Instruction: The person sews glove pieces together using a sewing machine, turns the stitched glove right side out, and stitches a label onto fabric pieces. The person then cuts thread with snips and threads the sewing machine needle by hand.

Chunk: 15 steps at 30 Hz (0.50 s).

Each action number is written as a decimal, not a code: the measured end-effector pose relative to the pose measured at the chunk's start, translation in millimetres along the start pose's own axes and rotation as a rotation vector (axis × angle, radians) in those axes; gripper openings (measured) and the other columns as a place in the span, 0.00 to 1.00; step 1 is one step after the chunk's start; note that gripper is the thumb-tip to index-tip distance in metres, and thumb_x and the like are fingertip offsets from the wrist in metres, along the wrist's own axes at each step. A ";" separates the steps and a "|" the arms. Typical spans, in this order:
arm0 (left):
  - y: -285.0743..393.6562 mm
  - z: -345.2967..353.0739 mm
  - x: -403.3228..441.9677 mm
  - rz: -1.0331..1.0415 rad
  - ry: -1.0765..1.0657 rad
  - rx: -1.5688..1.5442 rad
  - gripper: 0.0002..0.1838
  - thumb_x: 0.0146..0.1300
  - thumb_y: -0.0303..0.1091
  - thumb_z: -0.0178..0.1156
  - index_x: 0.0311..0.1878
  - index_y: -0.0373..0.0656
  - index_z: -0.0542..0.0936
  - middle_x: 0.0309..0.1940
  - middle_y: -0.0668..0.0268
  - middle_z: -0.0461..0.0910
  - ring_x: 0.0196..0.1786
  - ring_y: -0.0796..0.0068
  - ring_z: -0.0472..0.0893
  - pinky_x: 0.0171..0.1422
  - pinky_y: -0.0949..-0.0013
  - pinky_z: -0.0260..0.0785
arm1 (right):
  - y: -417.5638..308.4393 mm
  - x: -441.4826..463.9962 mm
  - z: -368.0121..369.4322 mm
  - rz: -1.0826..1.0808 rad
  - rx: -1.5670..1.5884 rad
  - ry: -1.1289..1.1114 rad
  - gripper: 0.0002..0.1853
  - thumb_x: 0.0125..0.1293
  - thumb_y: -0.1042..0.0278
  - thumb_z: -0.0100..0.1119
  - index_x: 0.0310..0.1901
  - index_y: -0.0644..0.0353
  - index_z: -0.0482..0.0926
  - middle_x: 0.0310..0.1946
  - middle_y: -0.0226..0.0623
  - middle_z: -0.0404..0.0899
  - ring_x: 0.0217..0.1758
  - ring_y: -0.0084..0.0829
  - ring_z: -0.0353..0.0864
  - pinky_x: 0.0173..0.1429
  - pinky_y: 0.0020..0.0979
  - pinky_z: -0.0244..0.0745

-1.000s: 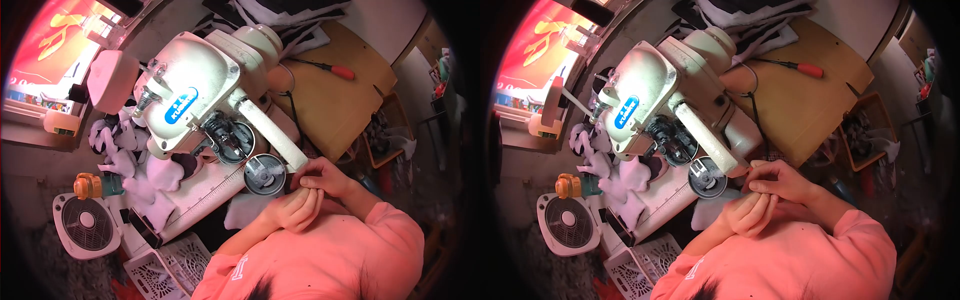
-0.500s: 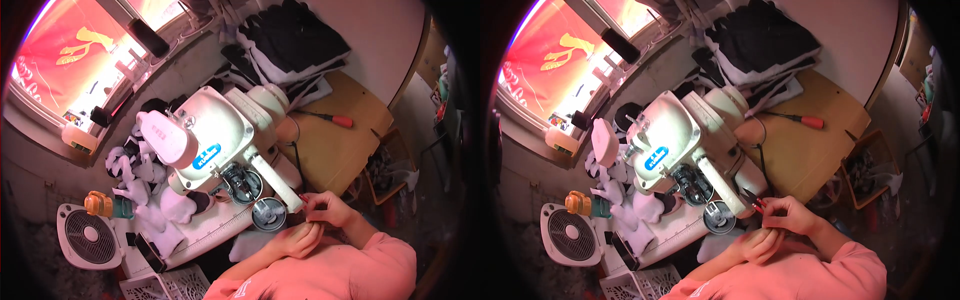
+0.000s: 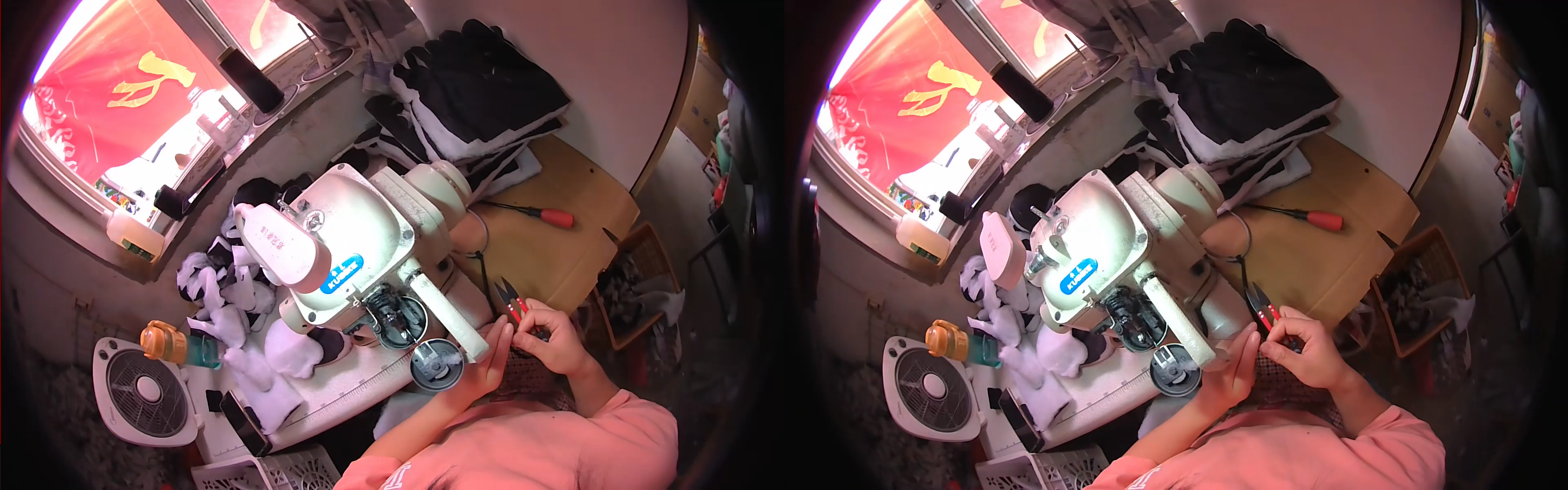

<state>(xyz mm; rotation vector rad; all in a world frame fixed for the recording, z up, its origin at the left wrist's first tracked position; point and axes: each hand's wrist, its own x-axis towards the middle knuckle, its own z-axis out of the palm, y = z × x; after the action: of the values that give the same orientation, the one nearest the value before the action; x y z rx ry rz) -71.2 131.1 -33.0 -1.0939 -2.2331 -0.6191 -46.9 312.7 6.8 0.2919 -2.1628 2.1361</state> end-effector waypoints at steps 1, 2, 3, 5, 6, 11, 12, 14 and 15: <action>-2.0 -1.0 3.2 0.000 -0.002 -0.003 0.18 0.62 0.28 0.58 0.55 0.37 0.78 0.56 0.60 0.78 0.49 0.65 0.81 0.52 0.61 0.70 | -0.9 -0.2 -0.3 0.014 -0.049 0.005 0.07 0.61 0.73 0.67 0.29 0.62 0.77 0.29 0.28 0.67 0.33 0.21 0.65 0.39 0.24 0.60; -4.7 -4.4 5.6 0.044 0.011 -0.087 0.18 0.59 0.25 0.59 0.54 0.33 0.78 0.51 0.56 0.78 0.46 0.61 0.81 0.48 0.61 0.72 | 0.4 -0.4 -0.5 0.017 -0.048 0.006 0.07 0.61 0.73 0.67 0.29 0.62 0.77 0.29 0.28 0.67 0.33 0.21 0.65 0.39 0.24 0.60; -6.9 -7.2 7.8 0.088 0.025 -0.171 0.18 0.56 0.21 0.60 0.52 0.30 0.78 0.47 0.52 0.78 0.43 0.57 0.80 0.45 0.61 0.74 | 2.6 -0.2 -0.6 0.004 -0.056 0.015 0.07 0.61 0.73 0.67 0.29 0.62 0.78 0.29 0.28 0.67 0.33 0.22 0.65 0.38 0.24 0.60; -8.9 -10.1 11.2 0.118 0.036 -0.146 0.18 0.55 0.21 0.61 0.51 0.30 0.78 0.44 0.54 0.78 0.42 0.58 0.80 0.43 0.61 0.74 | 4.2 -0.1 -1.1 -0.007 -0.064 0.024 0.07 0.61 0.73 0.67 0.29 0.62 0.78 0.28 0.28 0.67 0.32 0.22 0.65 0.38 0.24 0.59; -9.8 -10.6 12.4 0.148 0.048 -0.120 0.18 0.54 0.20 0.62 0.50 0.30 0.79 0.41 0.55 0.77 0.40 0.60 0.80 0.41 0.61 0.73 | 4.2 0.7 -1.3 -0.029 -0.085 0.060 0.06 0.62 0.72 0.66 0.30 0.62 0.79 0.29 0.29 0.68 0.33 0.22 0.66 0.38 0.24 0.60; -17.8 -1.9 18.9 0.012 0.068 -0.168 0.23 0.50 0.15 0.65 0.52 0.38 0.79 0.26 0.64 0.77 0.27 0.66 0.77 0.32 0.65 0.68 | 13.2 1.1 0.9 -0.082 -0.147 0.366 0.16 0.69 0.78 0.54 0.58 0.63 0.72 0.32 0.31 0.70 0.36 0.22 0.74 0.46 0.25 0.71; -18.4 0.3 20.5 -0.034 0.115 -0.153 0.22 0.52 0.16 0.65 0.53 0.40 0.79 0.26 0.63 0.76 0.27 0.64 0.76 0.31 0.63 0.67 | 16.8 3.7 1.3 -0.164 -0.121 0.418 0.25 0.70 0.81 0.51 0.67 0.64 0.62 0.33 0.31 0.71 0.36 0.22 0.76 0.49 0.25 0.72; -17.7 7.6 27.7 -0.071 0.209 -0.138 0.21 0.55 0.18 0.65 0.53 0.41 0.78 0.25 0.62 0.76 0.26 0.61 0.75 0.29 0.61 0.65 | 4.8 6.4 2.9 -0.244 0.023 0.438 0.29 0.70 0.81 0.51 0.70 0.65 0.57 0.34 0.33 0.71 0.35 0.23 0.77 0.47 0.25 0.73; -20.5 7.3 25.9 -0.098 0.152 -0.117 0.19 0.56 0.18 0.65 0.52 0.40 0.78 0.24 0.61 0.75 0.24 0.61 0.74 0.28 0.62 0.64 | 5.3 1.1 -0.2 -0.207 0.017 0.457 0.29 0.70 0.81 0.51 0.70 0.65 0.57 0.34 0.33 0.71 0.35 0.23 0.77 0.47 0.25 0.73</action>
<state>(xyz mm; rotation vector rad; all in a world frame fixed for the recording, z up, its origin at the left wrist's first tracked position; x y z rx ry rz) -103.0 138.5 -24.2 -0.9640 -2.1511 -0.8550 -49.0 312.8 1.8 0.0195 -1.7752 1.8830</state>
